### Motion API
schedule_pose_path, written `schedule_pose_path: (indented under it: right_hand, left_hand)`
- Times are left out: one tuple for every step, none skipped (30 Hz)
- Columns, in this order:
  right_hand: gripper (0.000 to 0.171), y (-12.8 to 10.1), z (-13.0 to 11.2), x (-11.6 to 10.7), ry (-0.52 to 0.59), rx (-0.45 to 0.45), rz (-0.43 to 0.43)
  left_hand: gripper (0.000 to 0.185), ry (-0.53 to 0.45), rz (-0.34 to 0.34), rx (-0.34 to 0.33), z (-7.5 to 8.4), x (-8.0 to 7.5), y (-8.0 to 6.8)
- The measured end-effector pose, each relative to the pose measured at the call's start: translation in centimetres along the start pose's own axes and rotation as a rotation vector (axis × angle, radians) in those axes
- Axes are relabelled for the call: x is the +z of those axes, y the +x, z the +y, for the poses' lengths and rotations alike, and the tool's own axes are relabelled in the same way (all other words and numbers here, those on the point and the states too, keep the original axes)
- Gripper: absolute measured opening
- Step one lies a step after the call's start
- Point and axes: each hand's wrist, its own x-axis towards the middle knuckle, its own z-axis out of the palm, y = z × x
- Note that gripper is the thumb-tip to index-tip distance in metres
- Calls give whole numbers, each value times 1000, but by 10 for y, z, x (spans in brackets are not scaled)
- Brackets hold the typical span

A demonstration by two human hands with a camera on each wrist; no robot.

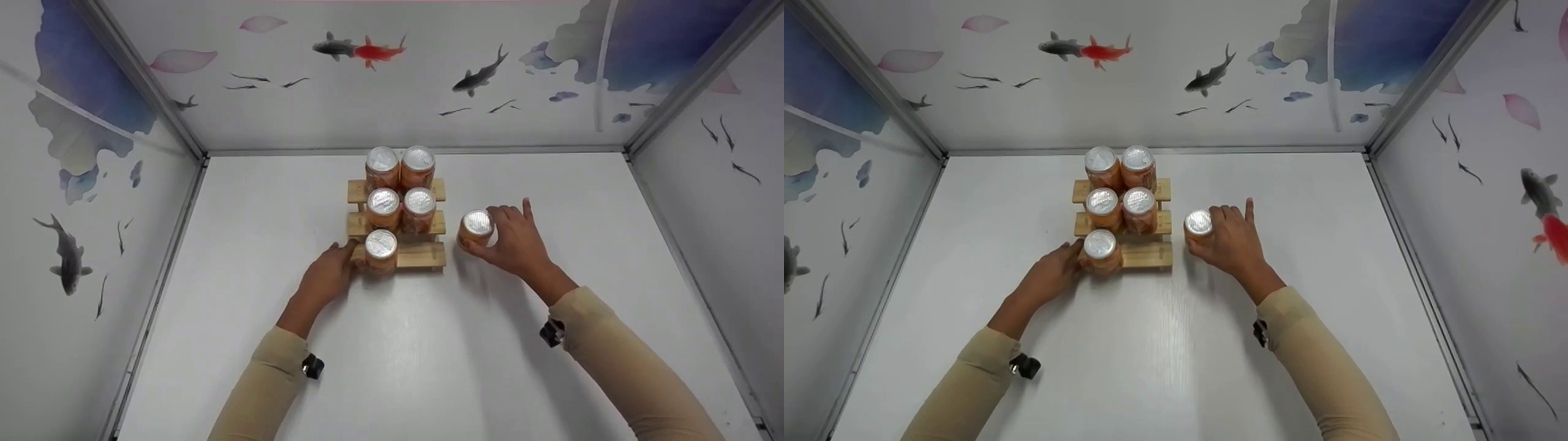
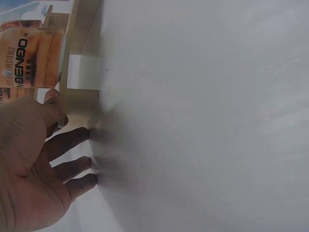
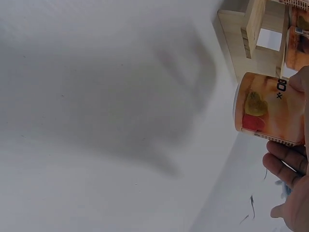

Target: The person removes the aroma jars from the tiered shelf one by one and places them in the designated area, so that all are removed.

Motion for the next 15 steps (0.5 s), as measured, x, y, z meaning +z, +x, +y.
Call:
schedule_pose_path:
  right_hand:
    - [76,0,1,0,2,6,-4]
    - [77,1,3,1,7,13,-7]
    - [77,1,4,1,10,19,-10]
    - [77,1,6,2,14,24,-11]
    - [77,1,7,2,19,27,-10]
    - [76,1,9,3,23,30,-8]
    - [76,1,10,4,27,33,-4]
    - [76,1,12,4,33,35,1]
    - [75,1,13,5,37,35,7]
    - [75,1,15,6,42,35,13]
    - [75,1,16,7,47,35,17]
    - [75,2,18,8,51,37,20]
    - [74,2,19,9,57,39,21]
    - [74,2,20,9,63,43,22]
    - [74,2,21,10,67,48,20]
  left_hand:
    - [52,1,0,1,0,0,0]
    - [52,2,1,2,0,1,0]
    - [52,2,2,3,0,1,1]
    - [52,4,4,5,-1,1,1]
    - [52,8,5,7,-1,2,1]
    - [52,8,5,5,-1,2,1]
    - [52,6,5,3,-1,2,1]
    - [52,6,7,3,-1,2,1]
    - [52,6,8,2,-1,1,1]
    - [52,6,10,2,0,1,1]
    - [52,4,12,2,0,1,1]
    - [52,4,15,5,0,1,0]
    - [53,5,18,9,0,1,0]
    - [53,6,20,12,0,1,0]
    - [53,9,21,16,-1,1,-1]
